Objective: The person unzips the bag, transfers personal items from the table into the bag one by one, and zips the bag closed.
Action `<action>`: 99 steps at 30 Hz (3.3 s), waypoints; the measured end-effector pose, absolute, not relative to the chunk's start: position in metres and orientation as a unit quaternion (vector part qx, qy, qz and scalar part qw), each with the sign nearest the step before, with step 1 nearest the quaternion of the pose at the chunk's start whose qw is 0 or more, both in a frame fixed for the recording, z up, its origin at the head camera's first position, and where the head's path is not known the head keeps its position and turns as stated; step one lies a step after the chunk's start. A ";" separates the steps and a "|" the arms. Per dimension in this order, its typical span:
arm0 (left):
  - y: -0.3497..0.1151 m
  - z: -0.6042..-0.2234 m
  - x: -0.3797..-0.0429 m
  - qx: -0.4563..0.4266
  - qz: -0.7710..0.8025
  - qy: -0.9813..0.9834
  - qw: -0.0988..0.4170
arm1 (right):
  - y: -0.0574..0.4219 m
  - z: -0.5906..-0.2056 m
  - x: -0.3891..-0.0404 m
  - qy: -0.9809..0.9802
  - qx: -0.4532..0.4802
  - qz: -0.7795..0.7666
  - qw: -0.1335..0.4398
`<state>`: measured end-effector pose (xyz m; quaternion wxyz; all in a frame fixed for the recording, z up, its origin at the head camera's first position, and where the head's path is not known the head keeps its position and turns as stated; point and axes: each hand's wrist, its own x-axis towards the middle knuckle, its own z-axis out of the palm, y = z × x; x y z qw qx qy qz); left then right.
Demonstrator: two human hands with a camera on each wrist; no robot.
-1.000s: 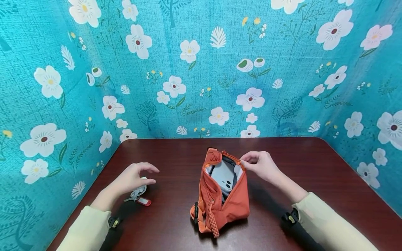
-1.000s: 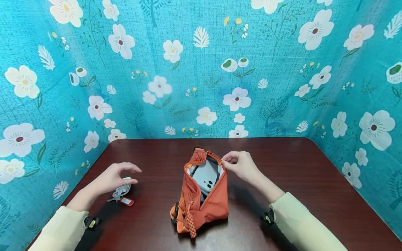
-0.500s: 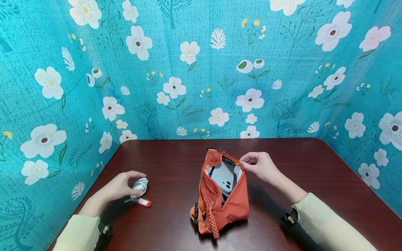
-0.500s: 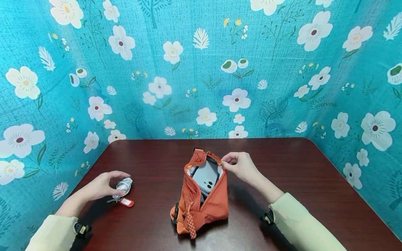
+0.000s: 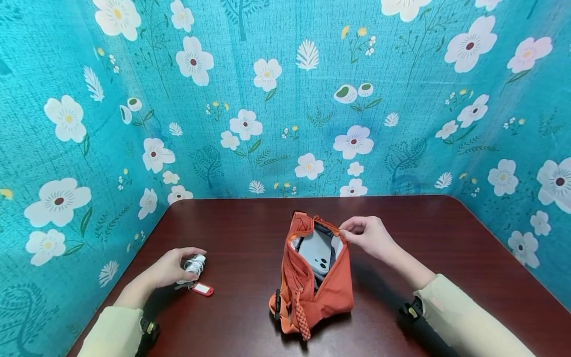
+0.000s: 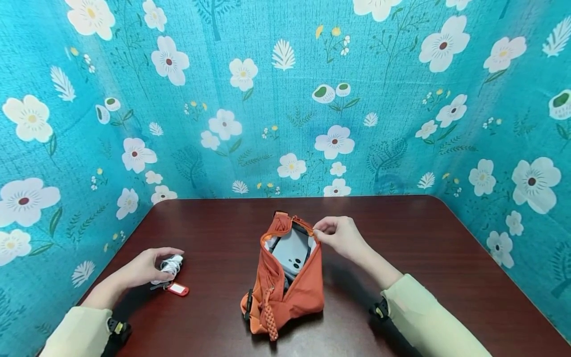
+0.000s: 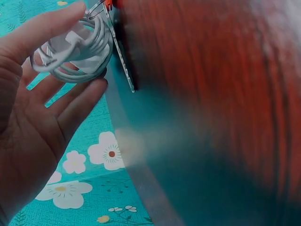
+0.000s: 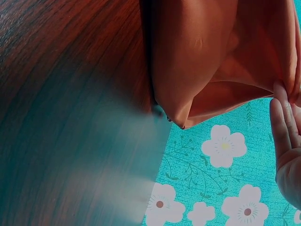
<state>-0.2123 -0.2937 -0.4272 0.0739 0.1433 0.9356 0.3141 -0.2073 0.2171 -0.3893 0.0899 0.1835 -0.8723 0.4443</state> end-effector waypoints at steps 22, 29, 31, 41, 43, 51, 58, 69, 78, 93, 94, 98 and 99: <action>-0.264 -0.403 -0.215 0.199 0.301 0.933 0.015 | 0.216 -0.385 -0.208 -0.872 0.189 0.443 0.085; -0.237 -0.389 -0.215 0.251 0.313 0.916 0.007 | 0.215 -0.385 -0.207 -0.873 0.190 0.441 0.087; -0.229 -0.386 -0.215 0.269 0.310 0.912 0.004 | 0.215 -0.385 -0.207 -0.874 0.189 0.440 0.086; -0.195 -0.368 -0.215 0.334 0.299 0.894 0.009 | 0.216 -0.385 -0.207 -0.878 0.185 0.432 0.089; -0.189 -0.366 -0.215 0.344 0.302 0.889 0.012 | 0.216 -0.386 -0.206 -0.880 0.183 0.429 0.088; -0.161 -0.360 -0.222 0.388 0.324 0.863 0.009 | 0.216 -0.388 -0.207 -0.881 0.184 0.426 0.091; -0.139 -0.355 -0.228 0.390 0.363 0.846 0.000 | 0.215 -0.388 -0.207 -0.880 0.187 0.427 0.094; -0.112 -0.349 -0.232 0.433 0.377 0.819 -0.009 | 0.214 -0.387 -0.205 -0.878 0.194 0.428 0.093; -0.088 -0.343 -0.232 0.465 0.384 0.798 0.020 | 0.213 -0.388 -0.206 -0.873 0.196 0.437 0.089; -0.052 -0.348 -0.231 0.488 0.387 0.782 0.039 | 0.214 -0.388 -0.209 -0.872 0.195 0.440 0.090; -0.049 -0.348 -0.231 0.488 0.389 0.780 0.040 | 0.214 -0.388 -0.209 -0.873 0.195 0.439 0.091; -0.041 -0.353 -0.231 0.484 0.398 0.778 0.044 | 0.215 -0.388 -0.210 -0.873 0.194 0.438 0.094; -0.040 -0.355 -0.232 0.482 0.398 0.779 0.044 | 0.215 -0.388 -0.210 -0.873 0.195 0.437 0.095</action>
